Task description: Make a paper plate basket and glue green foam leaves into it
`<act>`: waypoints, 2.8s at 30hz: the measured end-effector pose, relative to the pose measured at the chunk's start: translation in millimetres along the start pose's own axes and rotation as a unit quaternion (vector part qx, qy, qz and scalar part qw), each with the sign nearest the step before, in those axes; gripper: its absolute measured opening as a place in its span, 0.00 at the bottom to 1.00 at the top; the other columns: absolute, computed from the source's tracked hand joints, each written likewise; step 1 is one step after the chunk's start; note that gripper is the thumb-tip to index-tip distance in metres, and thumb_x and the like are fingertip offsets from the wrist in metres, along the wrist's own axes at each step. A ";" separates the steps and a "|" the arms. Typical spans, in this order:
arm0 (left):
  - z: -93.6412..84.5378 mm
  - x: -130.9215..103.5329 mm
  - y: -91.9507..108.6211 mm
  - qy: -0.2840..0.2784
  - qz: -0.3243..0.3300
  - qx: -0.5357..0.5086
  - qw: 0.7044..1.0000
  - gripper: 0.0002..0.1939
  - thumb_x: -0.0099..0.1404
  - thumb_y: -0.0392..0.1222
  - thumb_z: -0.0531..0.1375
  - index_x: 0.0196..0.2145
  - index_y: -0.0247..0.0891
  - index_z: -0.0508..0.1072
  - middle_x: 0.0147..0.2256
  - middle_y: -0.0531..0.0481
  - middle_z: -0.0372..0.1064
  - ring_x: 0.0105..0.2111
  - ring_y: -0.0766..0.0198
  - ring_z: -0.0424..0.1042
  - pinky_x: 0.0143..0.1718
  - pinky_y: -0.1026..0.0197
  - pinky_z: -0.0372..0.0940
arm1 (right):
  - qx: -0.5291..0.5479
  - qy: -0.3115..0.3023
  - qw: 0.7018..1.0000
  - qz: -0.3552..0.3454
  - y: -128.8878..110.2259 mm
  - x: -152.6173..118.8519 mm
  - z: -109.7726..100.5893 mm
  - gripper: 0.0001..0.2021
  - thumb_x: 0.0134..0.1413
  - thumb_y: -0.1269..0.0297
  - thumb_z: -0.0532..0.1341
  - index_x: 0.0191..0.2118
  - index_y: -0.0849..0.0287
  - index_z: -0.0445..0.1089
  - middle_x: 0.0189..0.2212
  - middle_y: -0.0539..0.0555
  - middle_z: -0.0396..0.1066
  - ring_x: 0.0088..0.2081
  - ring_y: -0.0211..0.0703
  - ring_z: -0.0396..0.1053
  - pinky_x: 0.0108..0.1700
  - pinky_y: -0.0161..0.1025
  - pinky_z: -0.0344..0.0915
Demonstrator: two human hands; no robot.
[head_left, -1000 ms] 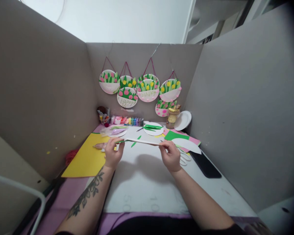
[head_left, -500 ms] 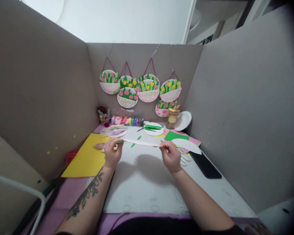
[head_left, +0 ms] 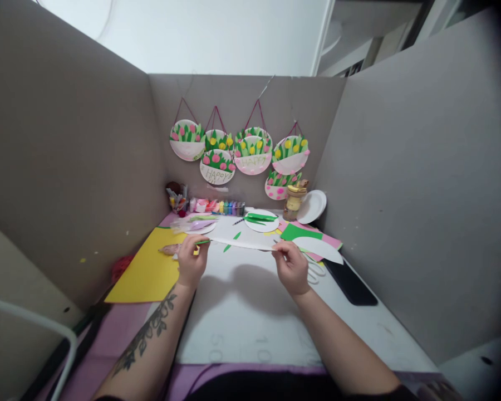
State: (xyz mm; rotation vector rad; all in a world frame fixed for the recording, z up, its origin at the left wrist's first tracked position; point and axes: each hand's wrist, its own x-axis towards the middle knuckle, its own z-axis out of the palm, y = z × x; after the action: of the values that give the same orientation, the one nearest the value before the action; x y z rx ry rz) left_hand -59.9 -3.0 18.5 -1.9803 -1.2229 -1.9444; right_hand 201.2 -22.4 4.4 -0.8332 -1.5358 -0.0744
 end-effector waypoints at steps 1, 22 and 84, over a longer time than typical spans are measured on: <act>-0.1 0.3 0.2 0.002 0.001 0.001 1.000 0.04 0.63 0.40 0.58 0.32 0.39 0.70 0.31 0.49 0.70 0.31 0.65 0.68 0.30 0.62 0.62 | 0.002 0.001 1.000 0.002 -0.1 0.1 0.1 0.03 0.56 0.70 0.57 0.34 0.55 0.67 0.30 0.52 0.71 0.33 0.42 0.69 0.42 0.45 0.67; 9.6 -0.9 -10.3 -0.084 -0.169 -0.051 0.981 0.08 0.58 0.39 0.59 0.37 0.38 0.70 0.31 0.51 0.69 0.29 0.65 0.66 0.28 0.64 0.59 | 0.168 -0.072 0.949 0.257 1.7 1.0 10.3 0.06 0.52 0.62 0.60 0.31 0.59 0.67 0.20 0.47 0.64 0.22 0.36 0.62 0.25 0.34 0.62; -6.0 0.3 -7.6 -0.013 -0.011 -0.099 0.995 0.01 0.58 0.38 0.63 0.31 0.40 0.73 0.30 0.50 0.71 0.33 0.64 0.70 0.37 0.59 0.64 | 0.008 0.021 1.000 -0.022 2.6 -3.0 1.7 0.03 0.56 0.71 0.58 0.35 0.55 0.66 0.31 0.52 0.70 0.35 0.43 0.69 0.43 0.45 0.67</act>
State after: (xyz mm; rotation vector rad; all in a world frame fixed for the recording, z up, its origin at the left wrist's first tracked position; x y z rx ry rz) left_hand -69.3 -1.2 16.4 -2.0975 -1.1002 -2.1325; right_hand 200.9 -20.9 0.4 -0.7803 -1.5135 -0.1102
